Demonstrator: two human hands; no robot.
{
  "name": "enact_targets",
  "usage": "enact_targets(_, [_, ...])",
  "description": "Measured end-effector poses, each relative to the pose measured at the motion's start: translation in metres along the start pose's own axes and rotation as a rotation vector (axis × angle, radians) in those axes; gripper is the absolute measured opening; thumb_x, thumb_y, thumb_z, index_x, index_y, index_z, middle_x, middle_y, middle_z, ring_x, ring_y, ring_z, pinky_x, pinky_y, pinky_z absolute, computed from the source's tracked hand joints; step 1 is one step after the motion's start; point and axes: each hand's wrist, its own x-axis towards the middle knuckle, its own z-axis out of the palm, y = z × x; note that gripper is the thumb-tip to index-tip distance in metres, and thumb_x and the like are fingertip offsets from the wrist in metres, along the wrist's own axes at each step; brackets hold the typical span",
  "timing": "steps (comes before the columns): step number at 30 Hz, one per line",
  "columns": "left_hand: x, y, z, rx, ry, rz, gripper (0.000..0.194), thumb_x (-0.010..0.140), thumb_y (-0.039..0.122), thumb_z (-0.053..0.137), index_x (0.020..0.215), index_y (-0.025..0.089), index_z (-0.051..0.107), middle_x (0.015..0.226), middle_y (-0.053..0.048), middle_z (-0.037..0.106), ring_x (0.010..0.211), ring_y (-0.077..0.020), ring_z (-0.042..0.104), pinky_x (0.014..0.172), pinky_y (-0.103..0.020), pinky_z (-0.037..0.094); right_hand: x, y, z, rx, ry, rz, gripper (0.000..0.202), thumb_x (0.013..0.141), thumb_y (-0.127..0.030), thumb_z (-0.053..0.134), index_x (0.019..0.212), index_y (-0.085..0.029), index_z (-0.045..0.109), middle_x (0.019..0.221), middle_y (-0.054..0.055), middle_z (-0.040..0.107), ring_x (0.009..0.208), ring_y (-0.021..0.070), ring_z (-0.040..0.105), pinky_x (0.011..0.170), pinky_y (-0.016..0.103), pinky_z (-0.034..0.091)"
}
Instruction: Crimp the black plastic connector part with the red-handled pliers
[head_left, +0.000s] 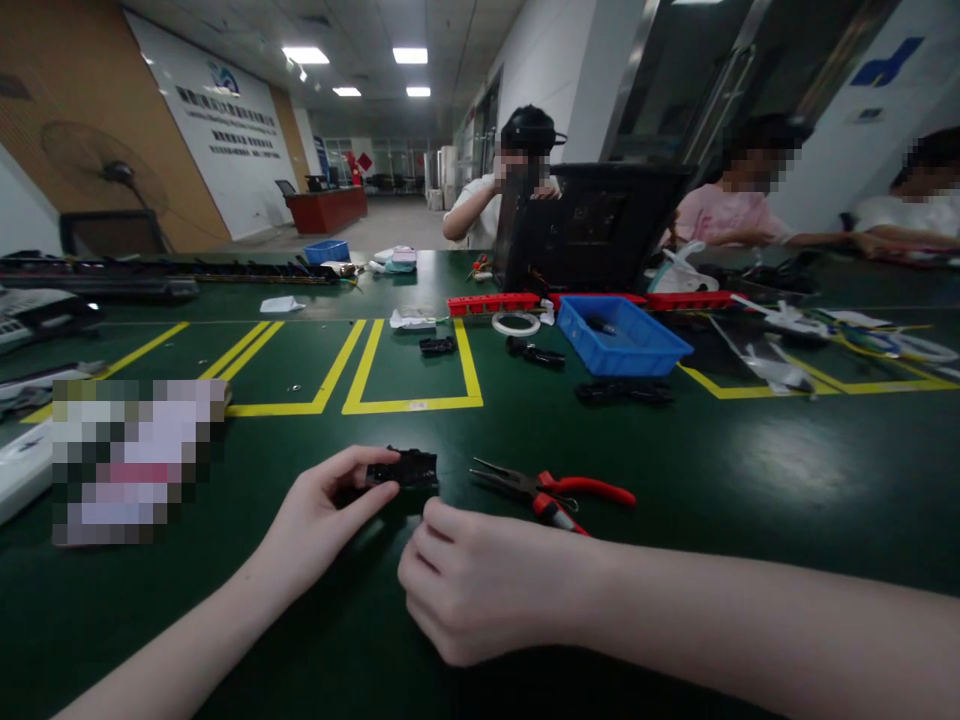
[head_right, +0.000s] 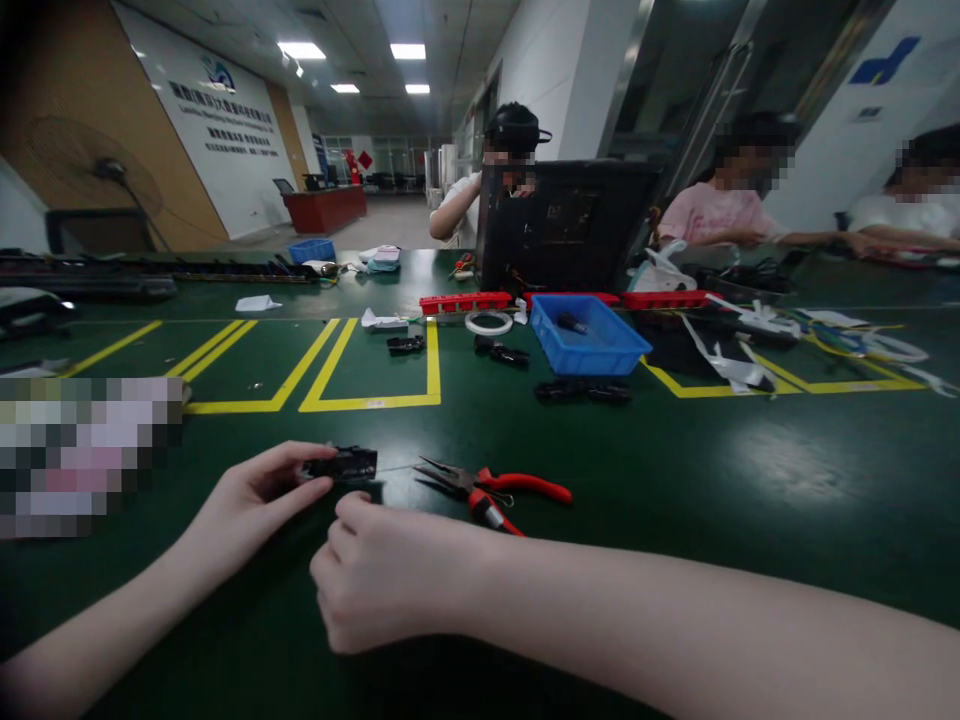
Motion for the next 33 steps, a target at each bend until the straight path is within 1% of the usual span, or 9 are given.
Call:
enact_targets(7, [0.001, 0.004, 0.001, 0.092, -0.102, 0.063, 0.031, 0.085, 0.038, 0.064, 0.112, 0.025, 0.07, 0.097, -0.004, 0.069, 0.084, -0.0218, 0.065, 0.075, -0.034, 0.054, 0.004, -0.005, 0.006, -0.097, -0.056, 0.037, 0.02, 0.09, -0.022, 0.053, 0.088, -0.02, 0.072, 0.088, 0.01, 0.071, 0.077, 0.0267, 0.065, 0.069, 0.042, 0.043])
enact_targets(10, [0.004, 0.007, 0.002, 0.085, -0.155, 0.119, 0.029, 0.088, 0.035, 0.06, 0.113, 0.027, 0.07, 0.108, -0.005, 0.069, 0.097, -0.0234, 0.065, 0.084, -0.037, 0.055, 0.005, -0.005, 0.01, -0.066, -0.09, 0.048, 0.018, 0.089, -0.025, 0.054, 0.088, -0.022, 0.072, 0.084, 0.008, 0.071, 0.072, 0.0254, 0.063, 0.065, 0.041, 0.043])
enact_targets(14, [0.009, 0.005, 0.004, 0.164, -0.22, 0.191, 0.028, 0.089, 0.03, 0.058, 0.114, 0.029, 0.071, 0.11, -0.005, 0.069, 0.101, -0.0245, 0.065, 0.09, -0.041, 0.054, 0.006, 0.001, 0.012, -0.027, -0.098, 0.053, 0.015, 0.087, -0.023, 0.057, 0.082, -0.021, 0.07, 0.079, 0.008, 0.07, 0.069, 0.0239, 0.062, 0.064, 0.04, 0.042])
enact_targets(18, [0.011, 0.001, 0.003, 0.272, -0.243, 0.257, 0.026, 0.089, 0.027, 0.059, 0.112, 0.031, 0.071, 0.113, -0.005, 0.066, 0.105, -0.0252, 0.062, 0.092, -0.044, 0.053, -0.002, 0.018, 0.004, 0.123, 0.017, 0.151, 0.015, 0.09, -0.02, 0.054, 0.082, -0.016, 0.066, 0.075, 0.005, 0.068, 0.063, 0.0168, 0.057, 0.066, 0.035, 0.042])
enact_targets(21, [0.013, -0.001, 0.002, 0.303, -0.294, 0.314, 0.027, 0.088, 0.025, 0.061, 0.112, 0.031, 0.069, 0.116, -0.005, 0.064, 0.107, -0.0249, 0.061, 0.092, -0.042, 0.054, -0.015, 0.03, -0.001, 0.389, 0.128, 0.367, 0.009, 0.084, -0.026, 0.06, 0.078, -0.02, 0.06, 0.078, 0.0, 0.066, 0.061, 0.0127, 0.052, 0.062, 0.031, 0.039])
enact_targets(24, [0.013, -0.001, 0.001, 0.312, -0.346, 0.351, 0.032, 0.088, 0.023, 0.062, 0.119, 0.031, 0.065, 0.116, -0.005, 0.063, 0.105, -0.0235, 0.062, 0.089, -0.038, 0.056, -0.025, 0.034, 0.002, 0.677, 0.225, 0.637, 0.003, 0.081, -0.018, 0.058, 0.079, -0.02, 0.057, 0.073, -0.004, 0.062, 0.061, 0.0092, 0.051, 0.061, 0.027, 0.037])
enact_targets(26, [0.011, 0.0, 0.0, 0.296, -0.379, 0.374, 0.032, 0.091, 0.023, 0.059, 0.122, 0.031, 0.062, 0.115, -0.005, 0.063, 0.101, -0.021, 0.064, 0.084, -0.032, 0.058, -0.026, 0.033, 0.007, 0.84, 0.264, 0.756, 0.005, 0.082, -0.015, 0.059, 0.079, -0.019, 0.057, 0.07, -0.005, 0.06, 0.061, 0.008, 0.052, 0.063, 0.025, 0.038])
enact_targets(29, [0.005, 0.004, -0.002, 0.263, -0.356, 0.479, 0.031, 0.092, 0.024, 0.057, 0.123, 0.029, 0.06, 0.11, -0.005, 0.065, 0.091, -0.0177, 0.067, 0.075, -0.025, 0.06, -0.023, 0.027, 0.012, 0.959, 0.315, 0.776, 0.006, 0.081, -0.013, 0.061, 0.08, -0.019, 0.059, 0.073, -0.005, 0.061, 0.068, 0.0091, 0.056, 0.069, 0.025, 0.041])
enact_targets(33, [-0.003, 0.014, -0.003, 0.239, -0.229, 0.63, 0.025, 0.092, 0.026, 0.059, 0.116, 0.027, 0.063, 0.104, -0.006, 0.069, 0.084, -0.0171, 0.071, 0.07, -0.02, 0.061, -0.019, 0.012, 0.012, 0.976, 0.442, 0.763, 0.008, 0.083, -0.012, 0.061, 0.085, -0.019, 0.062, 0.085, 0.0, 0.064, 0.081, 0.0113, 0.059, 0.075, 0.025, 0.045])
